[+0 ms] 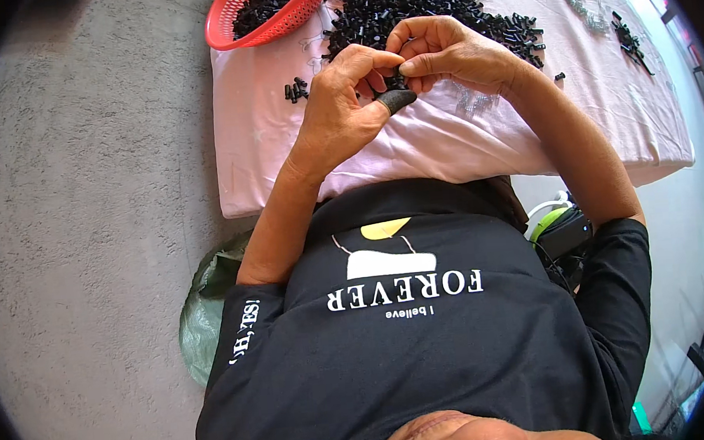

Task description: Manually assembling small black plastic components at a workshop table.

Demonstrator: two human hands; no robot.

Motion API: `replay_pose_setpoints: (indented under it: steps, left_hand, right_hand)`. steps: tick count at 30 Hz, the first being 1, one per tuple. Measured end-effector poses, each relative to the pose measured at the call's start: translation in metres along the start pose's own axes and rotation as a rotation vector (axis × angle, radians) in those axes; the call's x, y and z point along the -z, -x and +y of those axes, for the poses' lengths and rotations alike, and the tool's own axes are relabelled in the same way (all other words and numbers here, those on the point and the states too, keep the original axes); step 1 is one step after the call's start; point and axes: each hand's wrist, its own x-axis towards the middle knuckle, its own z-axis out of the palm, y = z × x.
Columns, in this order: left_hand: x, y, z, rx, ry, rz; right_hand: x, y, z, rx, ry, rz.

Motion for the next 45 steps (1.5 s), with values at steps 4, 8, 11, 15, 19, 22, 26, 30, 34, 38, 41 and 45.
replay_pose_setpoints:
  steps: [4, 8, 11, 15, 19, 22, 26, 30, 34, 38, 41, 45]
  left_hand:
    - [-0.001, -0.001, 0.001, 0.003, 0.009, 0.041]
    - [-0.001, 0.000, 0.004, 0.028, -0.006, 0.035]
    - [-0.004, 0.001, 0.000, 0.022, 0.064, 0.061]
    - [-0.010, 0.002, -0.003, 0.039, 0.117, 0.091]
    - [-0.014, 0.003, -0.009, 0.038, 0.184, 0.147]
    - [-0.015, 0.003, -0.005, 0.015, 0.161, 0.175]
    - [-0.011, 0.003, 0.003, -0.023, -0.001, 0.149]
    - [-0.013, 0.003, 0.004, -0.037, 0.000, 0.174]
    - [-0.016, 0.005, -0.003, -0.041, 0.021, 0.199]
    - [-0.014, 0.006, -0.006, -0.043, -0.041, 0.218]
    - [0.010, 0.010, -0.028, 0.009, -0.098, 0.289]
    - [0.054, 0.029, -0.084, 0.268, -0.209, 0.409]
  right_hand:
    - [0.000, -0.001, -0.001, -0.003, 0.013, -0.005]
    - [0.002, 0.000, 0.000, -0.007, 0.031, -0.020]
    - [0.004, -0.001, 0.002, -0.009, 0.046, -0.046]
    - [0.005, -0.002, 0.004, 0.008, 0.027, -0.055]
    - [0.005, -0.002, 0.004, 0.013, 0.031, -0.030]
    - [0.001, -0.001, 0.001, -0.010, 0.048, 0.015]
    - [0.002, -0.001, 0.002, -0.002, 0.075, 0.019]
    - [0.005, -0.003, 0.006, 0.005, 0.094, 0.004]
    - [0.004, -0.002, 0.004, -0.004, 0.123, -0.013]
    - [0.004, -0.002, 0.006, -0.008, 0.115, -0.018]
    - [0.005, -0.001, 0.003, -0.040, 0.124, 0.057]
    - [0.006, 0.000, -0.002, -0.035, 0.153, 0.151]
